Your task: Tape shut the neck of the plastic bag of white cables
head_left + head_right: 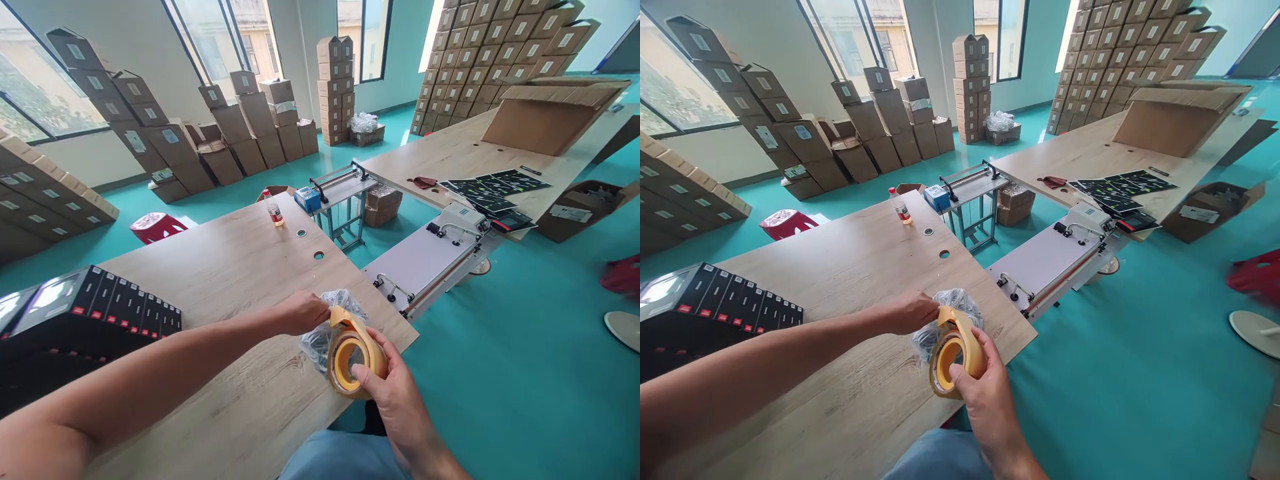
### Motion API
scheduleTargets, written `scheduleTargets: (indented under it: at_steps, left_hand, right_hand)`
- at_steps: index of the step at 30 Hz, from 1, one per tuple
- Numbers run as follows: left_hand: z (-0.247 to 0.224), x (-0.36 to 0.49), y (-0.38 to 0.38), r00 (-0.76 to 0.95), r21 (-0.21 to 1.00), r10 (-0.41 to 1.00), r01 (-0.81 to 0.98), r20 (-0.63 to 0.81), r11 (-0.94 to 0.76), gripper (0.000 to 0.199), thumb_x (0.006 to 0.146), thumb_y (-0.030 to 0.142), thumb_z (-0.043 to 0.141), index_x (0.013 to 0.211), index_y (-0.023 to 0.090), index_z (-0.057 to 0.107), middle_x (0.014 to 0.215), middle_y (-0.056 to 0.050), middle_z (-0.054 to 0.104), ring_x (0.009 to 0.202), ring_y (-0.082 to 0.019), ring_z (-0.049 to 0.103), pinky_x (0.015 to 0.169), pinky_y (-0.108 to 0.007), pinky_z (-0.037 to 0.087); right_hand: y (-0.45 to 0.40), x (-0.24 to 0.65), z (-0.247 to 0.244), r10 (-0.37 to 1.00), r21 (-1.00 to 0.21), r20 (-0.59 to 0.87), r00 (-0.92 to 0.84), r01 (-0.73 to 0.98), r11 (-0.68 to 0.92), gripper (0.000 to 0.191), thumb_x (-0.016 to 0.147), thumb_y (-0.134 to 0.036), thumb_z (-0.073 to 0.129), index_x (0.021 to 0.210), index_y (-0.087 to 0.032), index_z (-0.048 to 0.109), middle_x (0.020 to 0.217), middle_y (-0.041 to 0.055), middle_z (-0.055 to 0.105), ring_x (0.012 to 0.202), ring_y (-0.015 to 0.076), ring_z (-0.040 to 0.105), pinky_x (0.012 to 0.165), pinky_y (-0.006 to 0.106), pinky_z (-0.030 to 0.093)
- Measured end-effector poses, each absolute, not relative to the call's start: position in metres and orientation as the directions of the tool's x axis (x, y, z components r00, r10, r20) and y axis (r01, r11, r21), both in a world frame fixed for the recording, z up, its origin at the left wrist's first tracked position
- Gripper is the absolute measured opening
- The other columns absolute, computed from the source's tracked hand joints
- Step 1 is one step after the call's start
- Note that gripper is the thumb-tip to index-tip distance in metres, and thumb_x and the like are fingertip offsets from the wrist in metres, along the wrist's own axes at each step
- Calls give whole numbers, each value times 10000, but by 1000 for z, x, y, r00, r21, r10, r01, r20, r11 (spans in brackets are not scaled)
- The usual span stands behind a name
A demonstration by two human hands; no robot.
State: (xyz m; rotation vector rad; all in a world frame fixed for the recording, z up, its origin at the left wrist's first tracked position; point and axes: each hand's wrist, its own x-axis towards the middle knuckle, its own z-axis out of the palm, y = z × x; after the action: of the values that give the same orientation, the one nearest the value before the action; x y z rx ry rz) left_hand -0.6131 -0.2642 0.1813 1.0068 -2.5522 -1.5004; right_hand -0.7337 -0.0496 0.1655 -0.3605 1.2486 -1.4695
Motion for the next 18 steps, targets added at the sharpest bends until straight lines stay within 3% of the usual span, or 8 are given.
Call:
scheduleTargets:
  at_steps: [4, 7, 11, 14, 18]
  left_hand:
    - [168, -631, -241, -683, 808, -579, -586, -445, 70, 427, 793, 337, 678, 447, 198, 470, 441, 13, 429, 443, -112, 315, 485, -267, 251]
    - [161, -640, -224, -564, 791, -602, -579, -565, -199, 436, 843, 430, 548, 500, 227, 372, 409, 52, 329, 384, -91, 263, 422, -248, 218]
    - [158, -647, -203, -467, 744, -586, -503, -662, -441, 391, 917, 394, 341, 559, 241, 305, 396, 93, 210, 363, -78, 186, 398, -217, 176]
    - [158, -644, -191, -461, 703, -531, -486, -711, -519, 399, 939, 339, 299, 558, 227, 331, 382, 90, 207, 350, -71, 176, 390, -207, 154]
    - [157, -635, -191, -472, 664, -467, -527, -748, -531, 411, 944, 310, 387, 546, 209, 380, 344, 81, 232, 328, -64, 176, 380, -203, 121]
  right_hand:
    - [-22, -729, 166, -790, -860, -438, -429, 457, 229, 843, 621, -411, 796, 1385, -220, 497, 1285, 114, 678, 1132, 313, 668, 946, 407, 580]
    - [7, -722, 172, -743, -867, -456, -490, 431, 248, 818, 631, -403, 772, 1382, -216, 507, 1292, 117, 675, 1116, 302, 676, 937, 377, 576]
    - [26, -723, 189, -745, -844, -497, -445, 447, 296, 784, 614, -345, 738, 1356, -194, 534, 1277, 119, 684, 1131, 300, 666, 932, 351, 560]
    - [14, -742, 206, -787, -847, -513, -344, 351, 399, 671, 576, -283, 686, 1235, -170, 622, 1113, 93, 741, 1014, 278, 686, 869, 331, 557]
    - [-26, -764, 228, -796, -810, -584, -161, 184, 557, 457, 575, -221, 560, 998, -155, 717, 802, 21, 719, 720, 165, 622, 613, 227, 473]
